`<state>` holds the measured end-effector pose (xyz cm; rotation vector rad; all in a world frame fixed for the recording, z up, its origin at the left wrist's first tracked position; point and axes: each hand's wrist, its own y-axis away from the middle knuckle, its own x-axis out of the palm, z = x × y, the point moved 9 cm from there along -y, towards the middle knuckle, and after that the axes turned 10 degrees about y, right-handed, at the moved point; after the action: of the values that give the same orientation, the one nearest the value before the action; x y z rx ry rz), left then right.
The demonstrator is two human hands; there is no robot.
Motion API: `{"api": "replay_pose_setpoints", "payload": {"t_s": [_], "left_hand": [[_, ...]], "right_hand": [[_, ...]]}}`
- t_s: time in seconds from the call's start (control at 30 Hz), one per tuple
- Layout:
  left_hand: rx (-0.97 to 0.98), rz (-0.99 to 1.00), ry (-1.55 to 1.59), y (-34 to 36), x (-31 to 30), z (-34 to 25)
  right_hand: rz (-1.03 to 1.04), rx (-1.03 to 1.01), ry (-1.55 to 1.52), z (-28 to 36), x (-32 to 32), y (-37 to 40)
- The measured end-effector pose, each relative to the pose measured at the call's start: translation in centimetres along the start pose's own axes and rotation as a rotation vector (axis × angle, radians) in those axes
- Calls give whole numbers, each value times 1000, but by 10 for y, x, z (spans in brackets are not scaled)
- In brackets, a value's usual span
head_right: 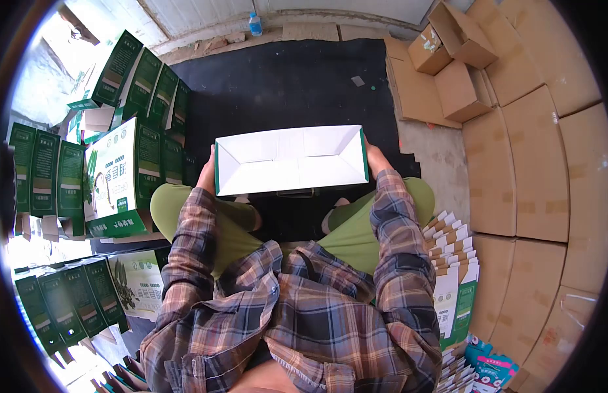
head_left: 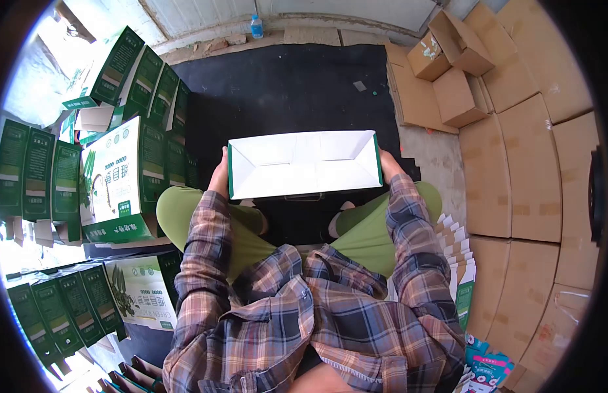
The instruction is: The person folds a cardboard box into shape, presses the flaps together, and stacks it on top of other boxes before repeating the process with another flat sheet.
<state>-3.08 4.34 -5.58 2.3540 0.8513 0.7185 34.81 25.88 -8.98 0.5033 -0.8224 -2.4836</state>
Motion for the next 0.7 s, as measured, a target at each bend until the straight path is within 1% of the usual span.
{"api": "replay_pose_setpoints", "payload": {"t_s": [0.03,0.1,0.13,0.17,0.23,0.27,0.3,0.37,0.4,0.47,0.5,0.57,0.63,0.67,0.7], "left_hand": [[5,4,-1,1,-1,0],[73,206,180,-4,10,-4],[124,257,236,-13,6,-6],[252,265,242,-7,6,-21],[452,205,216,9,6,-44],[473,215,201,16,6,-49],[531,219,140,12,1,-50],[472,162,256,6,-9,-45],[471,163,254,8,-5,-45],[312,-3,249,9,-6,-32],[209,-35,133,10,-4,-23],[140,30,129,-5,-8,-6],[92,-16,124,-10,-19,5],[76,26,133,-11,-19,7],[59,67,143,-12,-18,10]], "right_hand": [[-3,-6,-2,5,-2,4],[15,-105,-46,29,-1,17],[-63,-194,-20,47,-8,32],[-63,-191,-18,55,-8,37],[-76,-436,-232,83,-13,52],[-78,-483,-287,94,-13,65],[-104,-442,-337,80,-21,53],[-154,-342,-309,69,-26,48],[-194,-304,-302,66,-25,49],[-141,-233,-243,58,-18,44],[-112,-207,-215,56,-11,46],[-81,-171,-158,46,-6,35],[-28,-135,-44,34,1,32],[-32,-108,17,25,0,27],[-31,-99,16,19,-2,23]]}}
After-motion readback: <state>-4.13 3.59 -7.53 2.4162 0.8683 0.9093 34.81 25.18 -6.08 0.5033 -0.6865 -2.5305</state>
